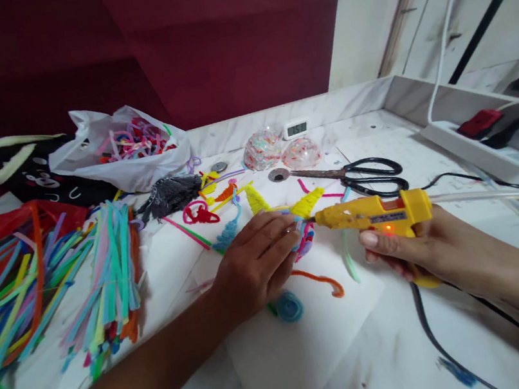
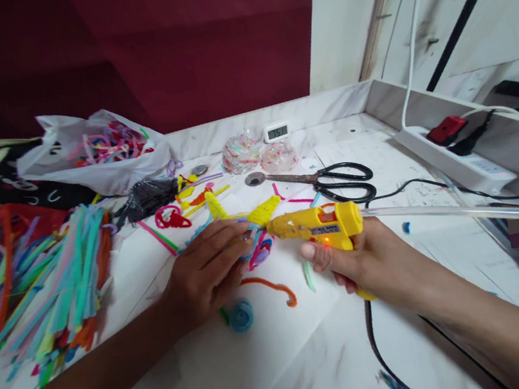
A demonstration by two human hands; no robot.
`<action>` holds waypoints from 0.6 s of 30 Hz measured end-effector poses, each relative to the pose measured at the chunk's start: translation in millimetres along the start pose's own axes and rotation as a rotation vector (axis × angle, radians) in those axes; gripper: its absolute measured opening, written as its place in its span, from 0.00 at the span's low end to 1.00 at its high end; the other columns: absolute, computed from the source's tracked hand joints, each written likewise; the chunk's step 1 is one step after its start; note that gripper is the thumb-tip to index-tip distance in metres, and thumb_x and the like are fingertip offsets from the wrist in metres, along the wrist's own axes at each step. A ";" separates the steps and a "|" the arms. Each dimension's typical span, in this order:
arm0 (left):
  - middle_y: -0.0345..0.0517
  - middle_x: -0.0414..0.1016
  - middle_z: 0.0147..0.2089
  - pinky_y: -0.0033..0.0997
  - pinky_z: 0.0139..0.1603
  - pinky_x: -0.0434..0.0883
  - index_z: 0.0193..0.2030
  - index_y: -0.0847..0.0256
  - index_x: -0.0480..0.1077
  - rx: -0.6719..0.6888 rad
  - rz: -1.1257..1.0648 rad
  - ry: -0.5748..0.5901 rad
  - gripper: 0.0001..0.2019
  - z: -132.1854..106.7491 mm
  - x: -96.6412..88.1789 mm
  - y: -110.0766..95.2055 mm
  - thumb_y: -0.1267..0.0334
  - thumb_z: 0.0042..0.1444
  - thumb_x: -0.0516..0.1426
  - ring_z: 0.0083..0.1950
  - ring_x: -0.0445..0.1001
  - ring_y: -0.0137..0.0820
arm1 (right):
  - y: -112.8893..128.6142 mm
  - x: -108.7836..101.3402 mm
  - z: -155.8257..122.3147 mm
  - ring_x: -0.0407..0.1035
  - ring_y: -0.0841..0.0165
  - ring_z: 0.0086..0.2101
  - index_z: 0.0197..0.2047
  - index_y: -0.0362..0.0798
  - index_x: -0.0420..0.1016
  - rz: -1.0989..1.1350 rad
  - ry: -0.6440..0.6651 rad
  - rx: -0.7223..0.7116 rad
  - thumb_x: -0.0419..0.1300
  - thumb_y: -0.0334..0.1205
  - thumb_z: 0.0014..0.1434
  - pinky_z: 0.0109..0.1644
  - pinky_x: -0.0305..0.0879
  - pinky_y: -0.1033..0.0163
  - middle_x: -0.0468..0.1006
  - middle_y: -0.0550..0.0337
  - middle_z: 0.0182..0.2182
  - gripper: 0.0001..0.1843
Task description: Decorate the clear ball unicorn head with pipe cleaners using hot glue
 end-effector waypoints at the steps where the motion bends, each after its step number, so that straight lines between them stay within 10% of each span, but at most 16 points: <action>1: 0.59 0.74 0.53 0.45 0.59 0.72 0.50 0.66 0.69 0.002 0.000 0.002 0.13 0.0 0.2 0.0 0.72 0.58 0.56 0.59 0.70 0.39 | -3.4 0.8 0.9 0.61 0.73 0.17 0.25 0.47 0.73 0.030 0.029 0.023 0.67 0.58 0.48 0.20 0.56 0.68 0.67 0.64 0.16 0.21; 18: 0.59 0.73 0.54 0.47 0.60 0.71 0.52 0.66 0.68 0.010 0.012 0.007 0.16 -1.4 1.2 1.3 0.73 0.57 0.57 0.59 0.69 0.40 | -27.0 -22.9 -2.4 0.61 0.76 0.20 0.25 0.44 0.73 0.267 0.087 0.252 0.69 0.48 0.48 0.22 0.53 0.70 0.73 0.59 0.23 0.16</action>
Point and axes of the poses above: each hand's wrist, its own z-axis towards the middle knuckle, its own x-axis out of the palm, y = z × x, the point moved 8 cm from there along z, towards the middle knuckle
